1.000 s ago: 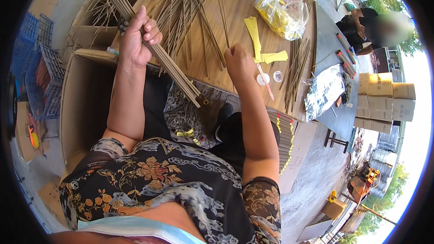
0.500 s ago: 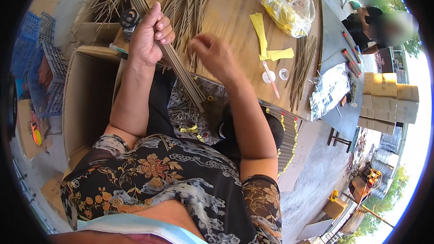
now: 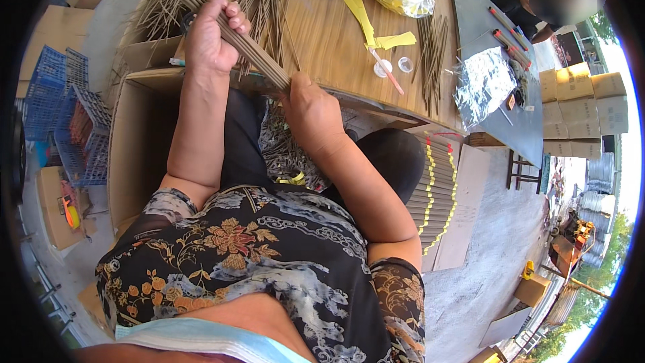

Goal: The person gathers thin wooden sticks from a cardboard box, aligns them into bundles, and secures each bundle with yellow tape. The person repeatedly picks up sticks, arranges them, and wraps tape around the bundles while seated at a wooden table.

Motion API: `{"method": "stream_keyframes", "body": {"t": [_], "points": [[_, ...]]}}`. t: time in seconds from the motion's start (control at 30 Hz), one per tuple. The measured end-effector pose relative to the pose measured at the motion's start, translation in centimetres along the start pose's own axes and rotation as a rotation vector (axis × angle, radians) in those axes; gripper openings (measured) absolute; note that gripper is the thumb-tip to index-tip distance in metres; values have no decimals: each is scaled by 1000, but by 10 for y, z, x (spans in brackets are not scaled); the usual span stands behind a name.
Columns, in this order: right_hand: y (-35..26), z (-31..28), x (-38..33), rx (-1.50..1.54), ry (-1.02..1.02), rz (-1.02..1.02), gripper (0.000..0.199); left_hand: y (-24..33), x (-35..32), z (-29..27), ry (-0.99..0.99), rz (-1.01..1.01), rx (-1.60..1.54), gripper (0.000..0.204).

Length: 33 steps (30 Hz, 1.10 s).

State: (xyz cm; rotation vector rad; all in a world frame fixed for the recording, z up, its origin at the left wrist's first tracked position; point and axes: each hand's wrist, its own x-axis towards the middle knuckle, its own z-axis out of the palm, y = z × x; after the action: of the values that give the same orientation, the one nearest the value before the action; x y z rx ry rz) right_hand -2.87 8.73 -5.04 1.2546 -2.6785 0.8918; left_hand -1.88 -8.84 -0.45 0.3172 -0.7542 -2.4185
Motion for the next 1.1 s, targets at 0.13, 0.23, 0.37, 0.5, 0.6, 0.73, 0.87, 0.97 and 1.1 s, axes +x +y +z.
{"method": "stream_keyframes", "body": {"t": [0.13, 0.23, 0.37, 0.5, 0.6, 0.73, 0.87, 0.97, 1.1], "points": [[-17, -20, -15, 91, -99, 27, 25, 12, -16, -2, -334, 11, -83, 29], [-19, -30, -24, 149, -97, -13, 25, 15, -24, 4, -478, -5, -130, 31], [-15, -30, -33, 75, 47, -18, 28, 1, -50, 23, -255, -15, -57, 29], [-20, -34, -38, 126, 23, 28, 28, -33, -80, 23, -252, -32, 84, 29], [-23, -44, -40, 191, -72, 37, 30, -31, -84, 21, -267, -59, 41, 30], [-19, -63, -46, 474, -120, 92, 40, -17, -83, 23, -268, -1, 57, 32], [-3, -58, -56, 761, -22, 132, 26, -11, -80, 21, -264, -12, 61, 33], [-6, -64, -59, 712, -16, 141, 19, -12, -80, 19, -246, -23, 68, 32], [-9, -71, -58, 641, -12, 117, 17, -13, -78, 19, -222, -30, 79, 32]]}}
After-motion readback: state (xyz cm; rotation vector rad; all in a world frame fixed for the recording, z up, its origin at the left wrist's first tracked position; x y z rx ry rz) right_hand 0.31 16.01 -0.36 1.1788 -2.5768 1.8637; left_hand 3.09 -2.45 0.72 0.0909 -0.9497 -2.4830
